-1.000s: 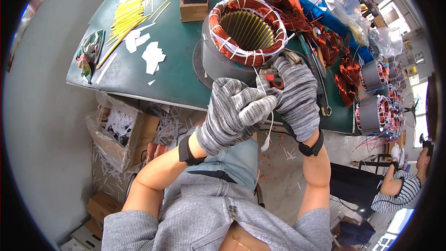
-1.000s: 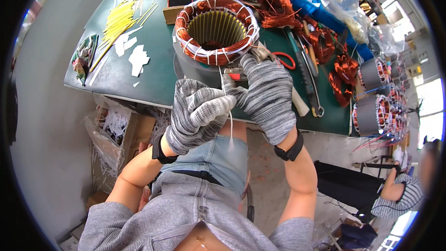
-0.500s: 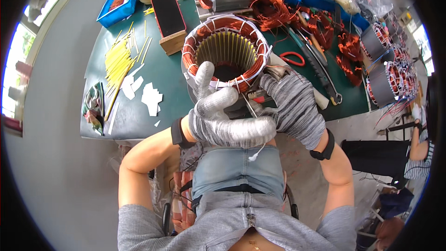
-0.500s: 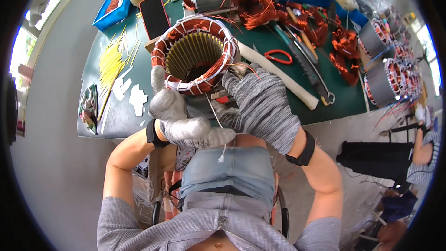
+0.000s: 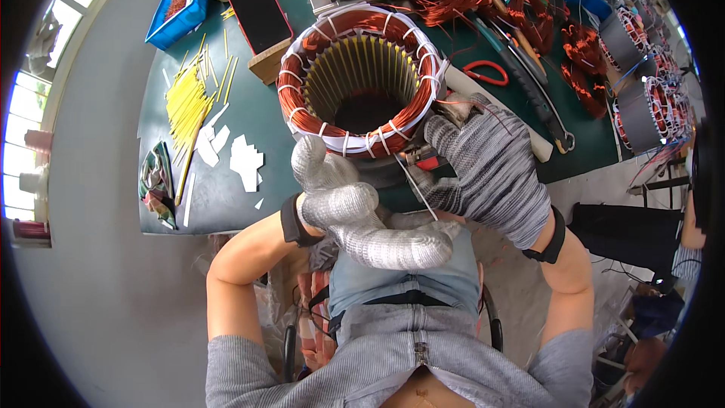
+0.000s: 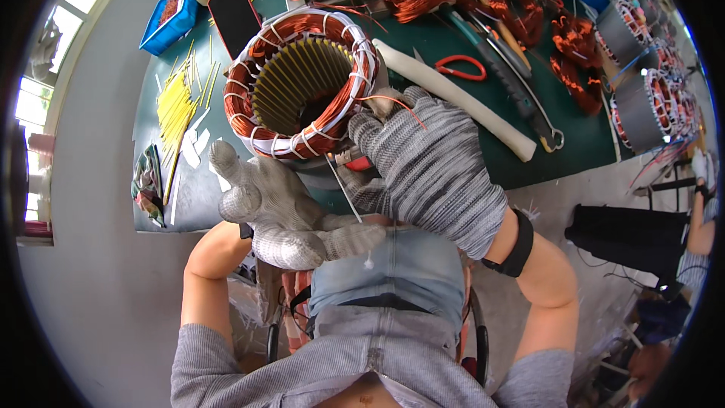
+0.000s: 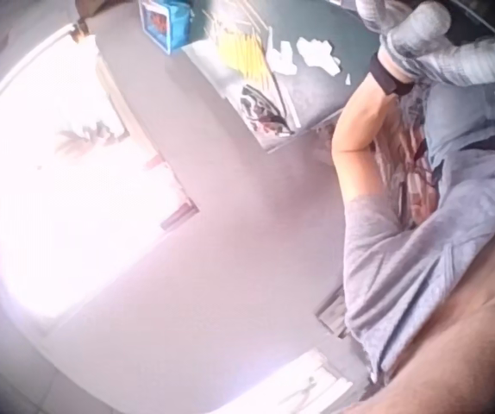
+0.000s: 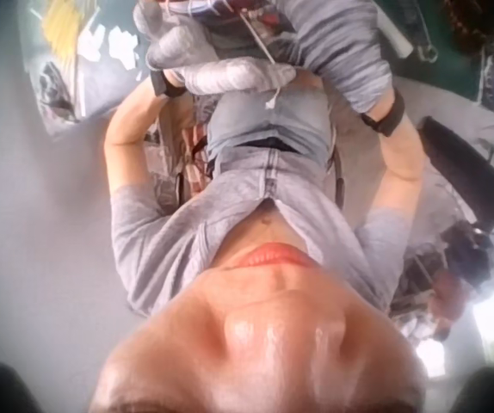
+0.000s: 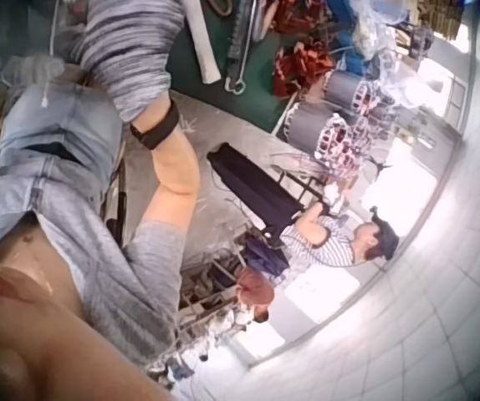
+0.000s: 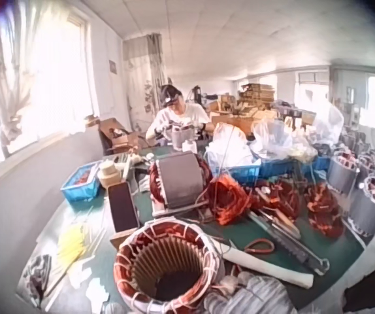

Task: Manually winding and shaping motor stators using thread, shaping blocks, and a hammer.

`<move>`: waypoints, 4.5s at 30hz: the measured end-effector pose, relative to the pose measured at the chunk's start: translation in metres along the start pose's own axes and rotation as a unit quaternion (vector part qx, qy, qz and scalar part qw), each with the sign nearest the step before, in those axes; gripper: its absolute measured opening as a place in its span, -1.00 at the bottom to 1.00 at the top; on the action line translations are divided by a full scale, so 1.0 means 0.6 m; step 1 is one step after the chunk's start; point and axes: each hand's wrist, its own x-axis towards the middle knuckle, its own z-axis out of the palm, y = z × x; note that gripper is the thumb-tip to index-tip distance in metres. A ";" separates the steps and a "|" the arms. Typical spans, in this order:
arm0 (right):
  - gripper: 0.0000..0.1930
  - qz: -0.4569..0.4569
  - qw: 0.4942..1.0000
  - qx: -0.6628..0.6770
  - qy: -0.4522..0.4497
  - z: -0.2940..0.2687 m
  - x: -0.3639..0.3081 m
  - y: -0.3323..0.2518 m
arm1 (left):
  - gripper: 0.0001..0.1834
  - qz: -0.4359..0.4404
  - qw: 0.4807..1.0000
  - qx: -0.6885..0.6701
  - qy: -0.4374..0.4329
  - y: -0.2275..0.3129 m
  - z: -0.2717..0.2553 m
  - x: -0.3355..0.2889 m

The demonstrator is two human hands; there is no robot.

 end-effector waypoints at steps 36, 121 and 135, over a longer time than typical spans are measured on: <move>-0.54 0.041 0.997 0.063 -0.008 -0.002 0.002 -0.005 | -0.09 -0.217 0.895 0.263 -0.287 0.040 -0.143 0.046; -0.69 0.146 0.983 0.109 -0.027 0.147 -0.097 0.154 | -0.49 -0.484 0.806 -0.139 -0.310 -0.167 -0.052 0.126; -0.56 0.236 0.953 0.184 0.036 0.020 0.093 0.014 | -0.55 -0.408 0.648 0.069 -0.639 -0.200 0.025 0.183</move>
